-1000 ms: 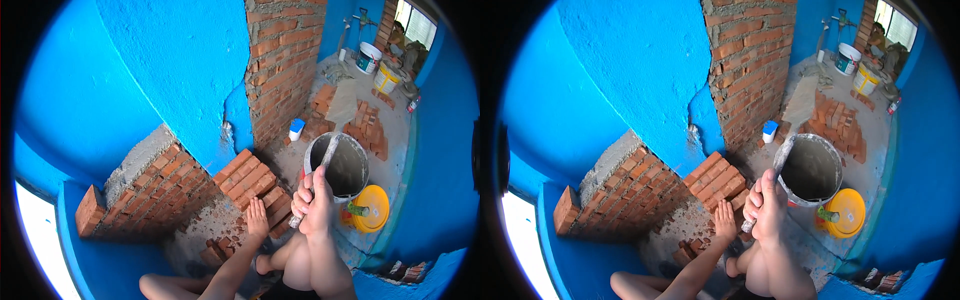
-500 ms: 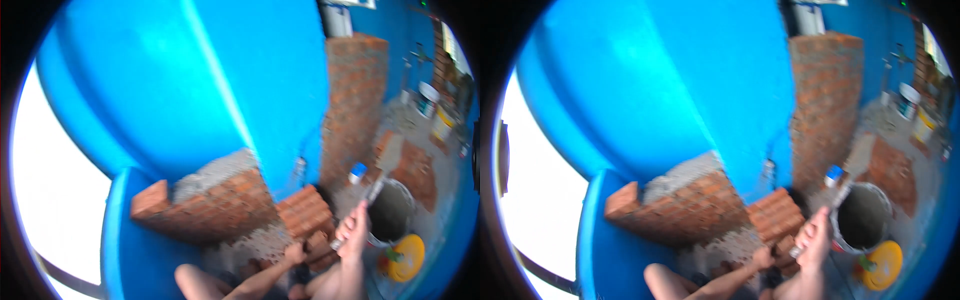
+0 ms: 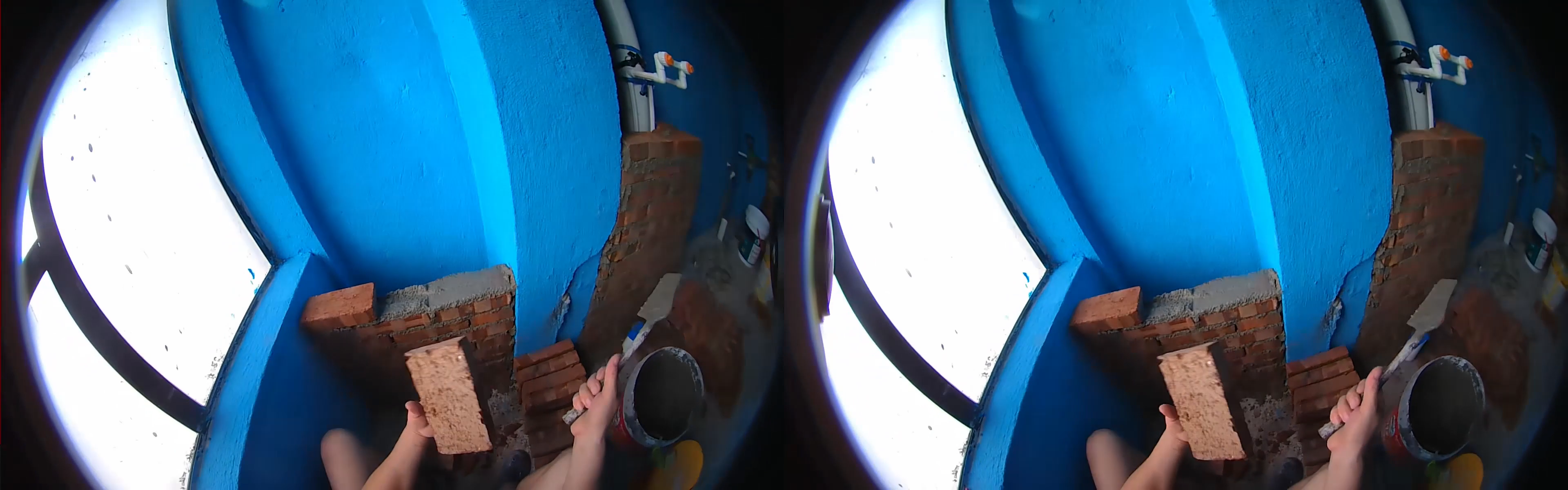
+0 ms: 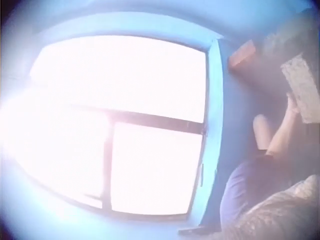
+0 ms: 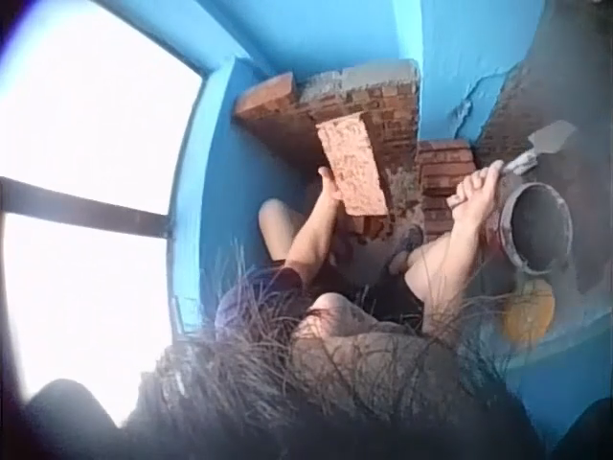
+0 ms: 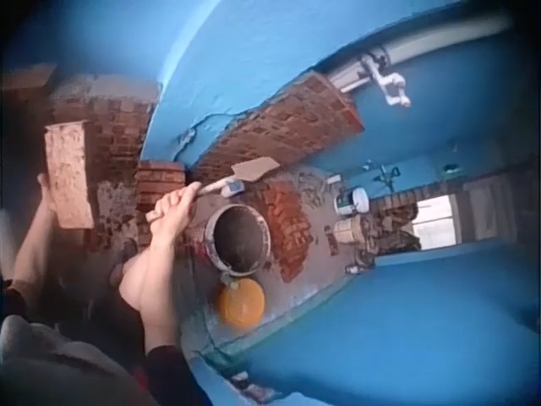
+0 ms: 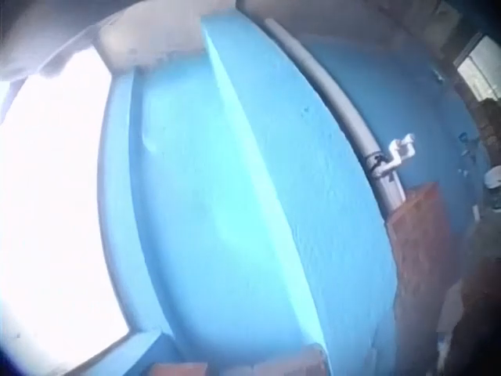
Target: The person builds a brick wall by scooping mortar from a bucket with a trowel, spreading it over the wall, placing bricks on the mortar by hand, and scraping away excess mortar using the trowel.
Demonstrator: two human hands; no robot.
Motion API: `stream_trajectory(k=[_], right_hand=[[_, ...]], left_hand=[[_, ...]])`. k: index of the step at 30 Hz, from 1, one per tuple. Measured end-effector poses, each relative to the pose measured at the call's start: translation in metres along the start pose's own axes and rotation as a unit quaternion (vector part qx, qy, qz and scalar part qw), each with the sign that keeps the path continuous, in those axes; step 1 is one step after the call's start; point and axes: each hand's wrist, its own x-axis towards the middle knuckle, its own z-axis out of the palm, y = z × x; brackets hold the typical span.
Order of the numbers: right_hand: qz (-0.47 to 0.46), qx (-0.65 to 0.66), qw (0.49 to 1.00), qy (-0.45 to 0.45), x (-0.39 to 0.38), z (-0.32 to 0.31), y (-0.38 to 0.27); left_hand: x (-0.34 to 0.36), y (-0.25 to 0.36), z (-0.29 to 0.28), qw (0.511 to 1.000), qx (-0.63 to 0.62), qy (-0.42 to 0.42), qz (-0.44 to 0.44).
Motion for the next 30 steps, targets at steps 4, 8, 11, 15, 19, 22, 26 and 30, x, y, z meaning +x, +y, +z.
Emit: stream_trajectory(k=[4, 8, 11, 15, 19, 22, 26, 30], right_hand=[[0.01, 0.011, 1.0, -0.013, -0.001, 0.012, 0.014], [0.039, 0.016, 0.999, -0.023, -0.002, 0.018, 0.025], [0.063, 0.012, 0.997, -0.03, -0.006, 0.018, 0.03], [0.077, 0.009, 0.996, -0.037, -0.011, 0.023, 0.035], [0.072, -0.003, 0.997, -0.041, -0.01, 0.034, 0.041], [0.087, -0.018, 0.995, -0.043, -0.006, 0.04, 0.046], [0.107, -0.013, 0.993, -0.042, -0.001, 0.046, 0.053], [0.111, -0.016, 0.992, -0.055, 0.003, 0.05, 0.059]], left_hand=[[-0.025, -0.04, -0.026, 0.993, -0.075, -0.022, 0.087], [-0.064, -0.057, -0.044, 0.971, -0.151, 0.111, 0.146], [-0.063, -0.029, -0.039, 0.963, -0.026, 0.245, 0.108], [-0.027, 0.041, 0.003, 0.954, 0.078, 0.278, 0.084], [0.041, 0.119, 0.061, 0.918, 0.33, 0.195, 0.107], [0.116, 0.173, 0.09, 0.681, 0.706, 0.152, 0.122], [0.187, 0.205, 0.092, 0.389, 0.908, 0.156, 0.017], [0.218, 0.212, 0.062, 0.328, 0.94, 0.093, -0.025]])
